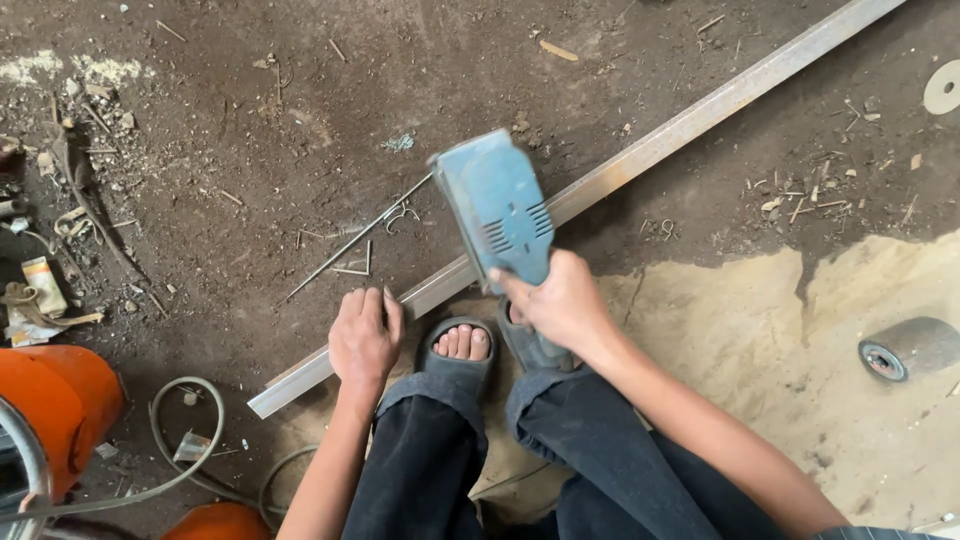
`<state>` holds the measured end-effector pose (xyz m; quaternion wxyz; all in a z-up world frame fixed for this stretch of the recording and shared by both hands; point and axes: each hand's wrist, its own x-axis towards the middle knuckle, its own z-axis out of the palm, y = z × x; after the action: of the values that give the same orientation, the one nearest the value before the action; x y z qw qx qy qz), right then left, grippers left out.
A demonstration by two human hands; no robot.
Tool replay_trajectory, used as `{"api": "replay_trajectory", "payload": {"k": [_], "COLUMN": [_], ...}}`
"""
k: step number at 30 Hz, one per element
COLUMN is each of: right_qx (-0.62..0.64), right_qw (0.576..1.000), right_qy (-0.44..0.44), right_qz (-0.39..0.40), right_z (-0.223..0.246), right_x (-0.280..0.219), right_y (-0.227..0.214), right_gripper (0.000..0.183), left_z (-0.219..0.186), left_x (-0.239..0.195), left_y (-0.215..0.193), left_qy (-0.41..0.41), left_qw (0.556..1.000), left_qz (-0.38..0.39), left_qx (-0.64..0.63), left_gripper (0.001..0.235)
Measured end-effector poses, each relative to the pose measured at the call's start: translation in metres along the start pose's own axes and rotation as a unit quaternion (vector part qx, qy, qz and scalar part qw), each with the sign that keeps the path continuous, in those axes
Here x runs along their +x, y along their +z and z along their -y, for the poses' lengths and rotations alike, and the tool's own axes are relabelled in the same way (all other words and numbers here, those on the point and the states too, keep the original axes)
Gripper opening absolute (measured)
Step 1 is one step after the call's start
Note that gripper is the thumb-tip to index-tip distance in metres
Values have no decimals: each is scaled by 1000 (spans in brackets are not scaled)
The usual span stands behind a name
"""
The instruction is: The person is using an electric orbital sander to smooth the surfaces and edges of a long metal beam on a workshop floor.
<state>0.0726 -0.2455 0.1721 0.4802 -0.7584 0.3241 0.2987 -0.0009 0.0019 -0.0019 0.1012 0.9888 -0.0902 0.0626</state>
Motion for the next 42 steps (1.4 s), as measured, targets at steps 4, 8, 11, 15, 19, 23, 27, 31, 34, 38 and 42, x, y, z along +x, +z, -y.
{"api": "replay_trajectory", "payload": {"k": [4,8,11,15,19,23,27,31,34,38,42], "right_qx": [22,48,66,97,69,17,-53,-52,-45,-28,6], "right_qw": [999,995,993,990,992,998,997,997,998,999,1000], "right_qy": [25,40,38,40,55,53,46,28,19,13,18], "right_qz": [-29,-80,-92,-99,-85,-22,30,51,48,24,-9], "right_z": [-6,-20,-18,-15,-4,17,33,32,28,12,10], "right_x": [16,36,43,46,33,16,1,6,13,26,30], "right_y": [-18,-40,-55,-52,-33,-10,11,9,7,-3,-18], "right_gripper": [31,28,32,37,37,42,45,39,42,42,40], "left_z": [-2,-3,-3,-3,-2,-5,-2,-3,-2,-2,-3], "left_x": [2,3,2,3,3,4,3,2,0,0,0], "left_y": [-4,-4,-5,-5,-4,-8,-10,-6,-5,-4,-4], "left_qy": [-2,-3,-5,-6,-7,-33,-62,-67,-71,-74,-78], "left_qw": [1000,1000,1000,1000,1000,999,998,997,997,997,997], "left_qz": [-3,-5,-7,-13,-16,-27,-30,-30,-25,-21,-13], "left_qx": [-7,-5,-2,-1,-5,-3,-2,15,12,12,11], "left_gripper": [27,28,28,28,28,27,26,26,26,27,26]}}
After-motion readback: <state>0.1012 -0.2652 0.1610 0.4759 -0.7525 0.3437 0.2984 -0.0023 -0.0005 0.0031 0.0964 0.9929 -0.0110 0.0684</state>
